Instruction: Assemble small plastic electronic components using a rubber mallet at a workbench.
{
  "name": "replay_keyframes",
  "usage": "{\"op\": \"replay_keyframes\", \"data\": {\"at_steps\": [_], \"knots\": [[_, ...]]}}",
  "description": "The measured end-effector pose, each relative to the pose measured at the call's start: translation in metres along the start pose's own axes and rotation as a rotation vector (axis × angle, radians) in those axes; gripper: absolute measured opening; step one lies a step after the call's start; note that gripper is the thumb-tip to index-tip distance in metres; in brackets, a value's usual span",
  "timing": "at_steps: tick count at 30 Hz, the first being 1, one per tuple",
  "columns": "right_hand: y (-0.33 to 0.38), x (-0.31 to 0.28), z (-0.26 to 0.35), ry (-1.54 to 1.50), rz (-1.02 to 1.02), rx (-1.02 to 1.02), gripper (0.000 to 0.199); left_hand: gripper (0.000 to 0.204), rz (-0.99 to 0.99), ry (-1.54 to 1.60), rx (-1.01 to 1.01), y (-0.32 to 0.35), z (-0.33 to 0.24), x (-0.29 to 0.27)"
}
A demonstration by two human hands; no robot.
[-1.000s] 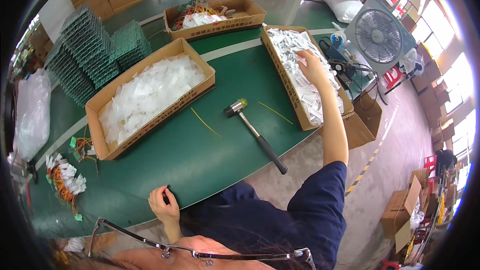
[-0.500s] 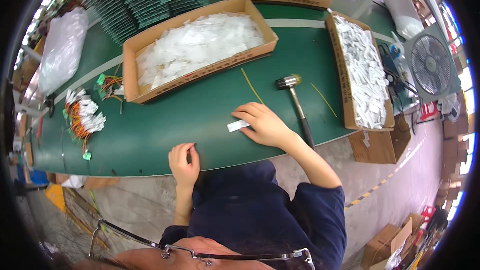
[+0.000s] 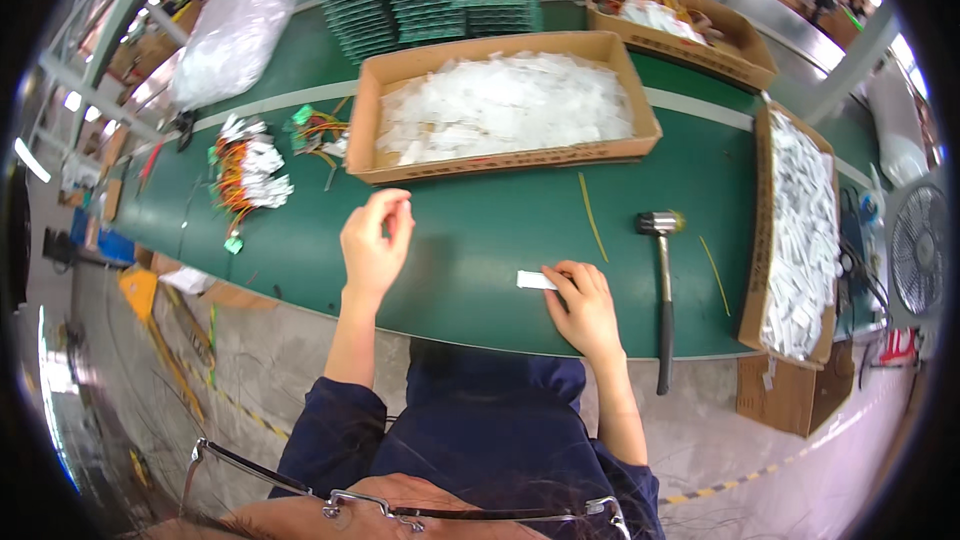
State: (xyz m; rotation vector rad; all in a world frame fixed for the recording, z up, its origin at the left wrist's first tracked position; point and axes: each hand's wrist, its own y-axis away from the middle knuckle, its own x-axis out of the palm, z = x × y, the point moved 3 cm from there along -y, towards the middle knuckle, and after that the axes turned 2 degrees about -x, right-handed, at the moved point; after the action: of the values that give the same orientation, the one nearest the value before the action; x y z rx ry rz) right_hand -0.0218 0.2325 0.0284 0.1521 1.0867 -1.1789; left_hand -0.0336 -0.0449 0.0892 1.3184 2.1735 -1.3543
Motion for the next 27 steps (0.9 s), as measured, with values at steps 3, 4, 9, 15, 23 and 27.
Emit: {"op": "replay_keyframes", "data": {"at_steps": [3, 4, 9, 15, 23, 27], "knots": [[0.000, -0.003, -0.003, -0.035, 0.003, 0.057, 0.031, 0.008, -0.167, -0.102, -0.342, -0.008, 0.070, -0.033], [-0.001, -0.002, -0.001, -0.051, 0.007, 0.065, 0.030, 0.009, -0.191, -0.151, -0.472, -0.008, 0.106, -0.053], [-0.004, 0.003, -0.001, -0.083, 0.003, 0.027, 0.029, 0.039, 0.002, -0.738, -0.142, 0.014, 0.266, -0.113], [-0.003, 0.002, -0.006, -0.081, 0.002, 0.038, 0.029, 0.025, 0.139, -0.580, -0.235, -0.002, 0.280, -0.117], [-0.003, 0.002, -0.006, -0.078, -0.004, 0.058, 0.029, 0.019, 0.343, -0.718, -0.050, -0.024, 0.273, -0.128], [-0.003, 0.003, -0.005, -0.077, -0.005, 0.065, 0.028, 0.018, 0.404, -0.698, -0.061, -0.030, 0.278, -0.138]]}}
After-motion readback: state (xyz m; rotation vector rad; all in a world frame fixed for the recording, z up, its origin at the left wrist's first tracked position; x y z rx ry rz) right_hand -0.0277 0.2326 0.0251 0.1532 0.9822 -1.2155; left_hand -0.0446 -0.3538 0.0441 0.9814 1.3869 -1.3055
